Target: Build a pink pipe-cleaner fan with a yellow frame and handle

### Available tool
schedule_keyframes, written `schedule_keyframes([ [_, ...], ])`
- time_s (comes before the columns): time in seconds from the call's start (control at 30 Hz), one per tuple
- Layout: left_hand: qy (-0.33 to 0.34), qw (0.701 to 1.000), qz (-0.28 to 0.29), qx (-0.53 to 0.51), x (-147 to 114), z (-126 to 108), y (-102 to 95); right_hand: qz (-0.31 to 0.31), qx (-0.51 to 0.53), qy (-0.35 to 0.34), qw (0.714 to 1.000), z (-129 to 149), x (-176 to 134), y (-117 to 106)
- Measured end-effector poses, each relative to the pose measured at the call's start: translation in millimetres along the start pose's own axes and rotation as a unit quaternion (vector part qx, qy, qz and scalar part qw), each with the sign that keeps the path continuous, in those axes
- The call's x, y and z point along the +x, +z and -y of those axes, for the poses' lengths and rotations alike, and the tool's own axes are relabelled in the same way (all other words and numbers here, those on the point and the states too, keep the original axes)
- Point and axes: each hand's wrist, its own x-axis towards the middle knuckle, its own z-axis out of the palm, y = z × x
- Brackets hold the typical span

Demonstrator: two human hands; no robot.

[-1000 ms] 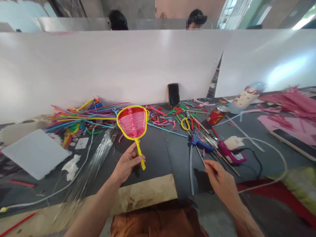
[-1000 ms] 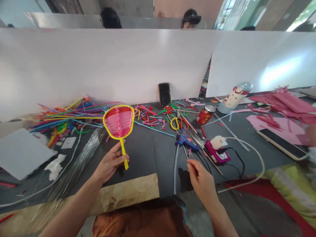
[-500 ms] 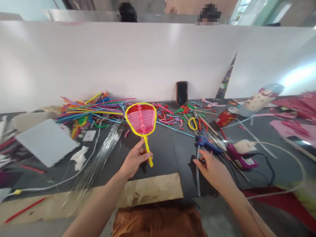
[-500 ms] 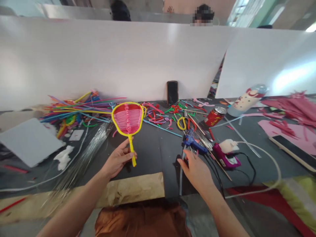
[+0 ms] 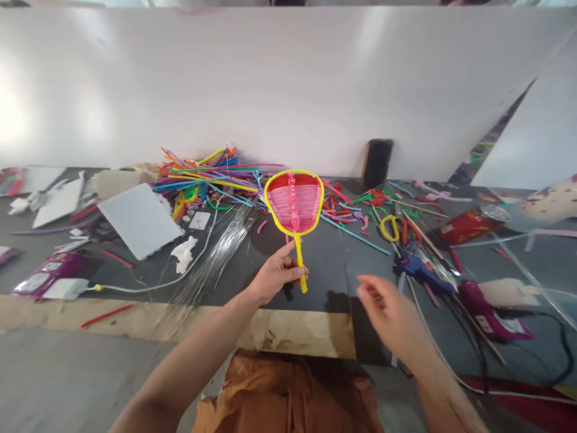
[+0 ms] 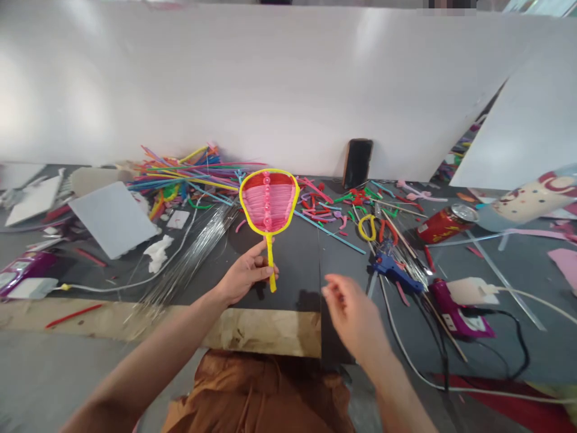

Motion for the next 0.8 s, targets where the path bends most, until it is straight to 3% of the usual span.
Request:
schedule_keyframes([
  [0.1,-0.002,1.0,0.004,-0.019,-1,-1,0.2,0.163,0.218,0.052,0.961,32,-2,40],
  [0.17,-0.008,0.999,0.011,-0.043,-3,-2,-0.2,0.201,0.302,0.075,0.929,44,-2,60],
  [0.27,-0.022,0.996,0.023,-0.087,-5,-5,-0.9,0.177,0.365,0.081,0.91,53,0,72],
  [0.47,-0.031,0.993,0.025,-0.108,-6,-7,0.4,0.148,0.407,0.097,0.896,57,4,75],
  [0.8,-0.016,0.997,0.043,-0.056,-2,2,-1.6,0.138,0.322,0.099,0.931,46,-3,91],
])
